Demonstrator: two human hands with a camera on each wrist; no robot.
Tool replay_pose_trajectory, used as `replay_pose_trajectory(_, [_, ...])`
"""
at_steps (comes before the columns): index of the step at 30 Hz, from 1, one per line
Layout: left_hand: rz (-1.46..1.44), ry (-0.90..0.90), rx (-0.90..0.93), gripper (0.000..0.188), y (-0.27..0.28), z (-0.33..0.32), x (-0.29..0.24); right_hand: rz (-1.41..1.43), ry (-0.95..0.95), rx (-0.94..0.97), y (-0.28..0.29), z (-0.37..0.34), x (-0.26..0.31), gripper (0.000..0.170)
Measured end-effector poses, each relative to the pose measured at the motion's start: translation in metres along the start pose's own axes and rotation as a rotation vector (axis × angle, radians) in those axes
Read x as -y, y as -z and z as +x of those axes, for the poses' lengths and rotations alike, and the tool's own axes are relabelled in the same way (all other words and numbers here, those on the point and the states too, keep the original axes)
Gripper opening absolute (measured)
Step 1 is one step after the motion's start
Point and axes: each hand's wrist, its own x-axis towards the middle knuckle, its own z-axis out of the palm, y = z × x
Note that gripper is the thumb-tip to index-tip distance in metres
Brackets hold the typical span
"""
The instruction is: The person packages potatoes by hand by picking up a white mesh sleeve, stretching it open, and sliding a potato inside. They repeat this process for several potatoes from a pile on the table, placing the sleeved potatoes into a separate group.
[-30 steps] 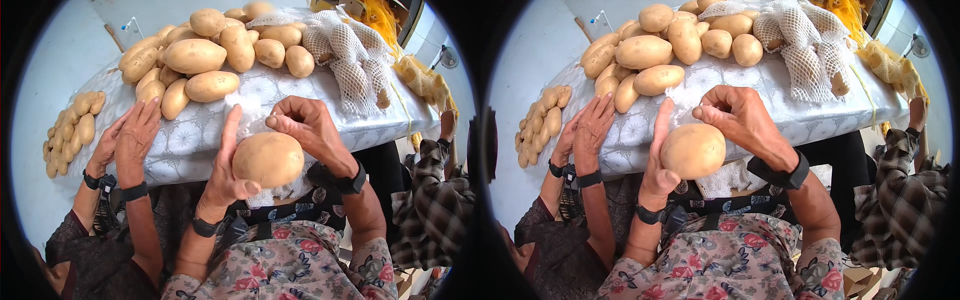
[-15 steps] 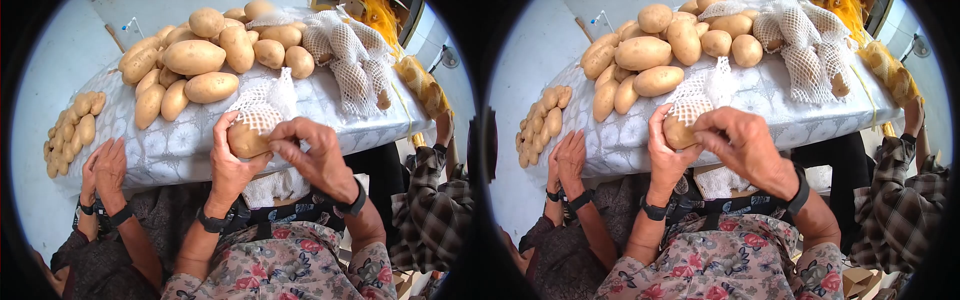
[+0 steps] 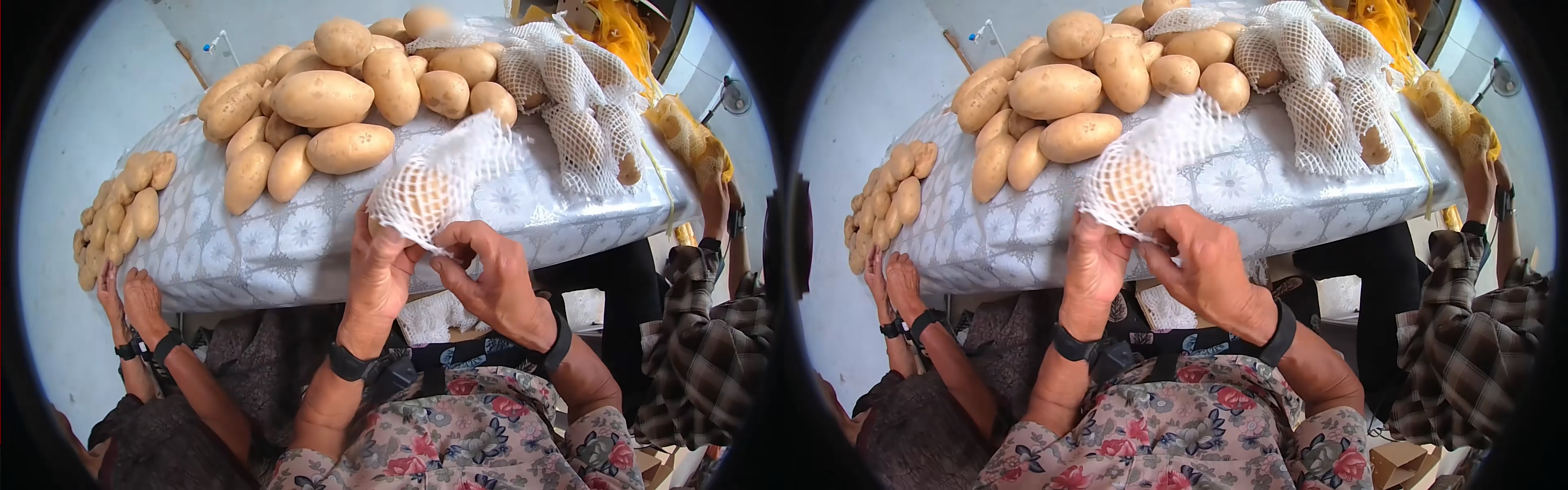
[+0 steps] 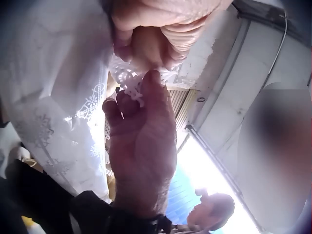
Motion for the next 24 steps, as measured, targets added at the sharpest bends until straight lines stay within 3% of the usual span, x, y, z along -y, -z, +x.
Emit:
replay_pose_trajectory(3, [-0.104,0.059,-0.013,0.072,0.007,-0.003,0.009,-0.102,0.241,0.012,0.001,0.008,0.014,0.019])
replay_pose_trajectory(6, [-0.238,0.134,-0.027,0.063,0.007,-0.012,0.007,0.139,0.286,0.195,-0.002,0.006,0.014,0.022])
replay_pose_trajectory(7, [-0.306,0.174,0.001,0.061,0.014,-0.008,0.008,0.202,0.29,0.18,-0.001,0.005,0.01,0.025])
replay_pose_trajectory(10, [-0.351,0.224,0.106,0.059,0.016,-0.003,0.004,0.093,0.036,-0.104,0.009,0.002,0.009,0.03])
replay_pose_trajectory(11, [-0.393,0.251,0.122,0.06,0.019,-0.002,0.004,-0.072,0.14,-0.154,0.011,0.008,0.006,0.032])
replay_pose_trajectory(15, [-0.344,0.289,0.086,0.061,0.004,-0.002,0.004,-0.21,0.31,-0.192,0.0,0.024,0.009,0.029])
replay_pose_trajectory(21, [-0.219,0.298,0.131,0.062,0.023,0.0,0.01,0.019,0.029,-0.026,0.0,0.021,0.003,0.019])
replay_pose_trajectory(24, [-0.223,0.211,-0.036,0.061,0.018,-0.005,0.01,-0.04,0.233,0.258,0.005,0.008,0.009,0.018])
